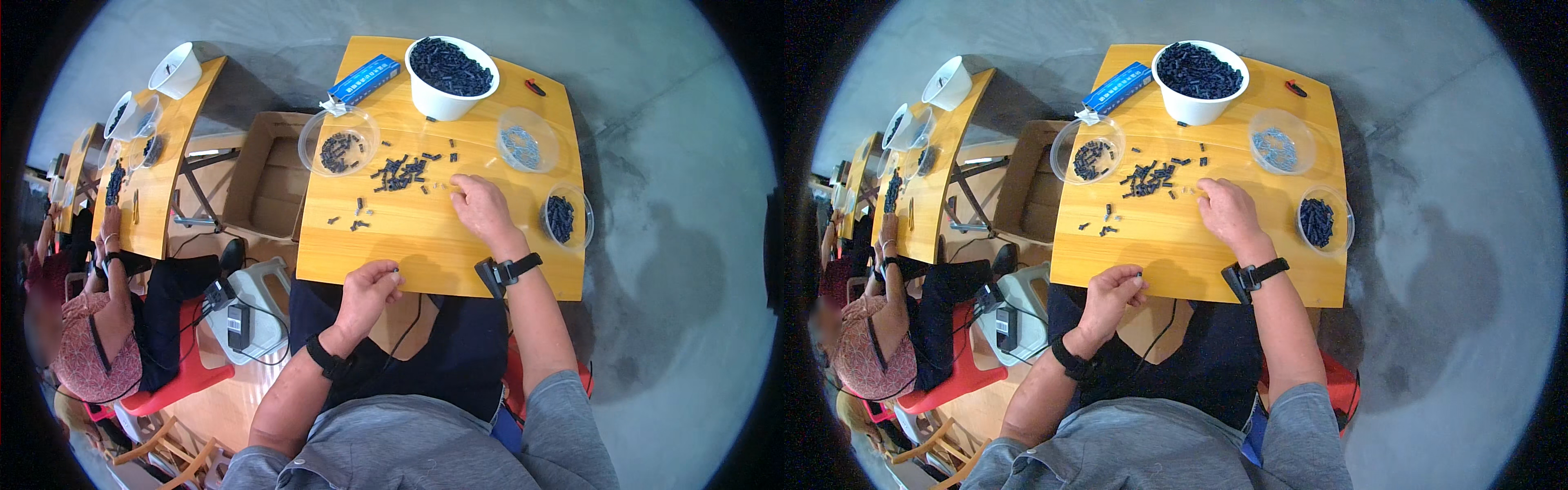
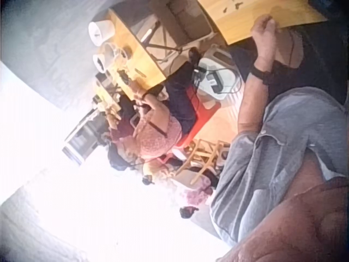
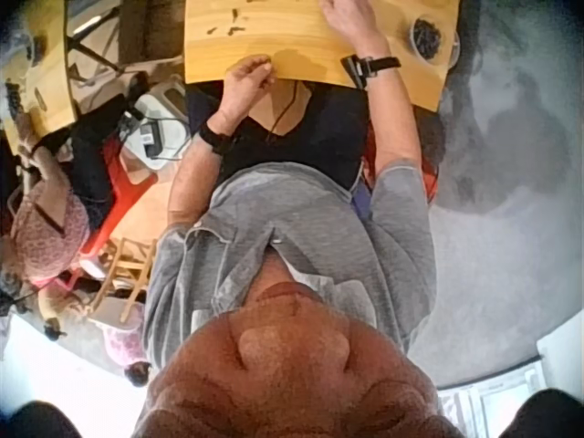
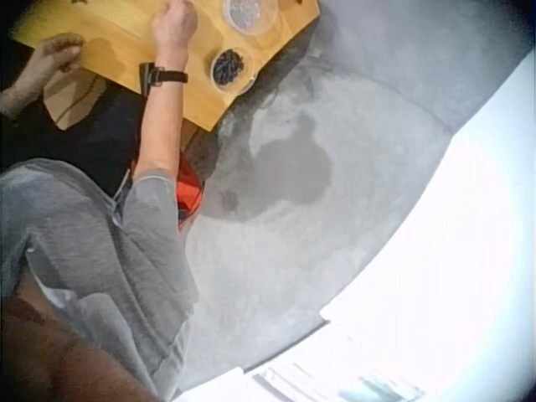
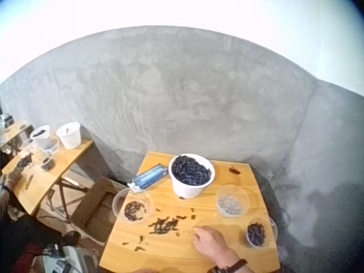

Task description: Assembling small plastic components at a workstation.

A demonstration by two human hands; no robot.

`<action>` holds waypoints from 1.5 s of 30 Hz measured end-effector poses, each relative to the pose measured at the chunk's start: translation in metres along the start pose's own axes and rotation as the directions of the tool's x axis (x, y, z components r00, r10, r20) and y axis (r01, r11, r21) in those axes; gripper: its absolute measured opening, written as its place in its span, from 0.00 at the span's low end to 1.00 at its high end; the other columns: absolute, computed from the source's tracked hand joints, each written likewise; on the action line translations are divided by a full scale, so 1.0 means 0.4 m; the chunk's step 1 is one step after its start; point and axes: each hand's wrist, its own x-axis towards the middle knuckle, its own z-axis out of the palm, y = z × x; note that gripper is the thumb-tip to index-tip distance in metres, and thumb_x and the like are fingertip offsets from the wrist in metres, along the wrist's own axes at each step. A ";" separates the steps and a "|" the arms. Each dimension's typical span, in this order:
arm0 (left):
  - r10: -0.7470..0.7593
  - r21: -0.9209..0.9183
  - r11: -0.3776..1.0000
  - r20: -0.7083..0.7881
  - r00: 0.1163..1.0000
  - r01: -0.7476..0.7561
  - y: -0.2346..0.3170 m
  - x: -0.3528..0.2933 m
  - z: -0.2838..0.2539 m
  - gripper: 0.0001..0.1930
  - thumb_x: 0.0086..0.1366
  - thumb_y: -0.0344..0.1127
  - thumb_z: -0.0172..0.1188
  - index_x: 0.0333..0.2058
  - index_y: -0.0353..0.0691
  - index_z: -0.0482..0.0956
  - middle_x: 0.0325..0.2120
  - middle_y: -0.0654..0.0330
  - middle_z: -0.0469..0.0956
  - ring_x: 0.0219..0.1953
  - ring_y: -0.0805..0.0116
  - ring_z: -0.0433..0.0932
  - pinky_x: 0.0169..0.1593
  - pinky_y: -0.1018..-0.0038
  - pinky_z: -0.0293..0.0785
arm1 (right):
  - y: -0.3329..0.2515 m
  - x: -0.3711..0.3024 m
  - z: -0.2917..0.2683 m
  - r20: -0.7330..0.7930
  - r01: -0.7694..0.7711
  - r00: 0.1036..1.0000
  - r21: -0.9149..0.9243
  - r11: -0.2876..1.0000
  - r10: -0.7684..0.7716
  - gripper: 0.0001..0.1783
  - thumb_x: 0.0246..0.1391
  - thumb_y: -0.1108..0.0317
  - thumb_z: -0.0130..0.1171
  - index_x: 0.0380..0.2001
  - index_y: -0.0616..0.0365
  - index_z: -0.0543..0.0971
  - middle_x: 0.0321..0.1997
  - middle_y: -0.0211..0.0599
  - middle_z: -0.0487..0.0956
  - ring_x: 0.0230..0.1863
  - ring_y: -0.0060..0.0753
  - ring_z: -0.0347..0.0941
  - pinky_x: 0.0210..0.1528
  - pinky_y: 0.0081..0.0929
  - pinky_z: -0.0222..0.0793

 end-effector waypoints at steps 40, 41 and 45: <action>0.011 -0.240 0.971 0.077 0.997 0.008 0.031 0.044 0.000 0.07 0.67 0.30 0.50 0.40 0.35 0.74 0.28 0.60 0.77 0.27 0.73 0.77 0.33 0.77 0.75 | -0.065 -0.119 0.022 0.196 -0.360 0.921 0.759 0.543 0.337 0.06 0.56 0.76 0.51 0.33 0.67 0.76 0.23 0.34 0.76 0.21 0.21 0.73 0.23 0.18 0.73; 0.008 -0.239 0.971 0.071 0.997 0.009 0.026 0.043 -0.004 0.07 0.67 0.30 0.50 0.40 0.35 0.74 0.28 0.60 0.77 0.27 0.73 0.77 0.33 0.77 0.75 | -0.075 -0.127 0.018 0.214 -0.352 0.929 0.756 0.551 0.301 0.06 0.56 0.76 0.51 0.34 0.67 0.76 0.23 0.34 0.76 0.21 0.21 0.73 0.23 0.18 0.73; 0.104 -0.284 0.958 0.186 0.977 -0.048 0.073 0.002 0.017 0.08 0.68 0.30 0.48 0.40 0.36 0.74 0.28 0.61 0.77 0.27 0.73 0.76 0.33 0.78 0.74 | -0.142 -0.152 -0.024 0.221 -0.312 0.947 0.806 0.503 0.233 0.05 0.56 0.77 0.51 0.34 0.66 0.75 0.23 0.34 0.76 0.22 0.21 0.74 0.24 0.18 0.73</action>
